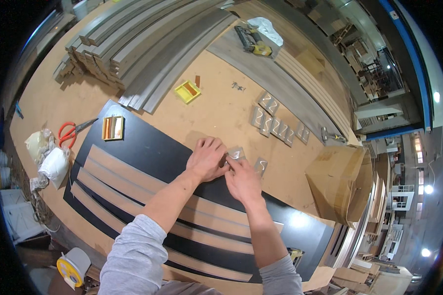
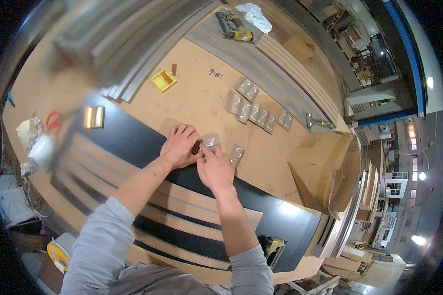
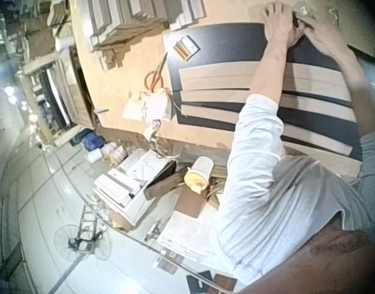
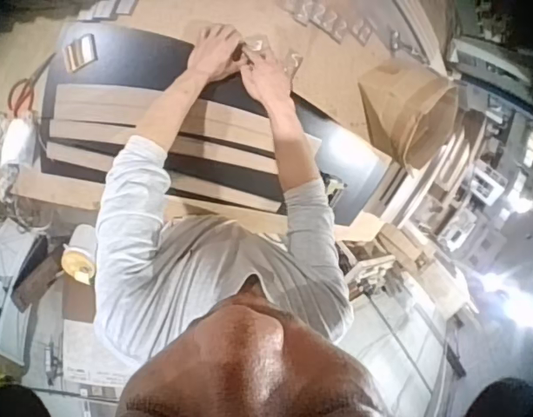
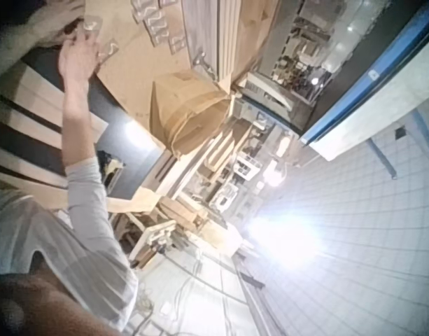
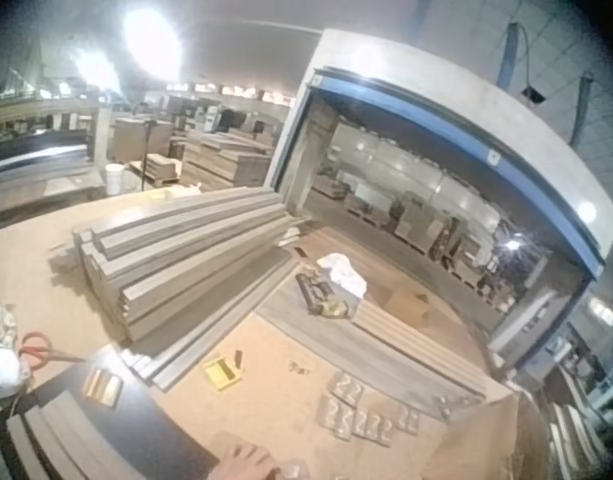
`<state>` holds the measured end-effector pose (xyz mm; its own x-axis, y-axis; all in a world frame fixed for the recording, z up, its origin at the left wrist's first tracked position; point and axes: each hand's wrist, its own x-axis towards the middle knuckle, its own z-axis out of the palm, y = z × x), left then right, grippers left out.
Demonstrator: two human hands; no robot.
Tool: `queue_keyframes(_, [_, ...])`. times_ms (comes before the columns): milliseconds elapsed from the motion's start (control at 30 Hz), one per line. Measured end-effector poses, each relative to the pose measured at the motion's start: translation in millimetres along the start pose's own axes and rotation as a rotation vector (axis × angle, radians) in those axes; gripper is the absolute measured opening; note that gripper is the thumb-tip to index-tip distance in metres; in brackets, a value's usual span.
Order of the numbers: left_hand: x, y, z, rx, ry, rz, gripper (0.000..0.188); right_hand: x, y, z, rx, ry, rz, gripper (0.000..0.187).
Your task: Manually align and attach small wooden blocks to larger wooden strips using a pneumatic nail gun in a workshop.
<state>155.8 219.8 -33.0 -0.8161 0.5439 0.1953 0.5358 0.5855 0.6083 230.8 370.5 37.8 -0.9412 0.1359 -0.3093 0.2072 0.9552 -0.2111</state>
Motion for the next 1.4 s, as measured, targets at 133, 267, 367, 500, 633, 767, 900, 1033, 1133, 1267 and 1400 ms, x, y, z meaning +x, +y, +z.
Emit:
queue_keyframes(133, [1.3, 1.2, -2.0, 0.001, 0.007, 0.018, 0.046, 5.5, 14.6, -1.5, 0.078, 0.037, -0.014, 0.046])
queue_keyframes(267, [-2.7, -3.1, -0.8, 0.007, 0.020, 0.022, 0.049, 2.8, -0.6, -6.2, -0.005, 0.008, -0.039, 0.046])
queue_keyframes(367, [-0.5, -1.5, -1.0, -0.008, 0.010, 0.013, 0.049, -2.1, 11.4, -1.0, -0.023, 0.038, -0.131, 0.045])
queue_keyframes(500, [2.1, 1.3, 1.7, -0.027, 0.014, 0.011, 0.047, 5.1, 25.1, 0.8, 0.165, 0.084, -0.082, 0.045])
queue_keyframes(633, [0.1, -2.6, 2.1, -0.004, 0.023, 0.014, 0.045, 0.1, 14.6, -3.8, 0.035, 0.062, -0.164, 0.046])
queue_keyframes(767, [0.4, 0.2, 0.3, -0.026, 0.018, 0.002, 0.045, 1.3, 29.5, -9.2, -0.048, -0.001, -0.168, 0.049])
queue_keyframes(900, [0.8, 3.5, -1.8, -0.019, 0.009, 0.000, 0.046, 3.6, 35.2, -13.7, 0.009, 0.024, -0.072, 0.052])
queue_keyframes(1033, [0.3, 0.9, -1.2, 0.008, 0.029, 0.017, 0.047, -0.7, 30.4, -12.0, -0.051, 0.007, -0.108, 0.053])
queue_keyframes(1133, [1.5, 2.1, -2.7, 0.000, 0.009, 0.012, 0.047, 5.5, 33.5, -15.0, -0.042, -0.001, -0.031, 0.055])
queue_keyframes(1267, [1.0, 1.9, -2.5, 0.024, -0.013, -0.001, 0.047, 0.2, 29.3, -15.9, -0.127, -0.009, -0.059, 0.058])
queue_keyframes(1400, [1.2, 3.7, -3.1, 0.002, 0.015, 0.009, 0.045, -1.7, 34.4, -18.3, -0.033, -0.016, -0.074, 0.059])
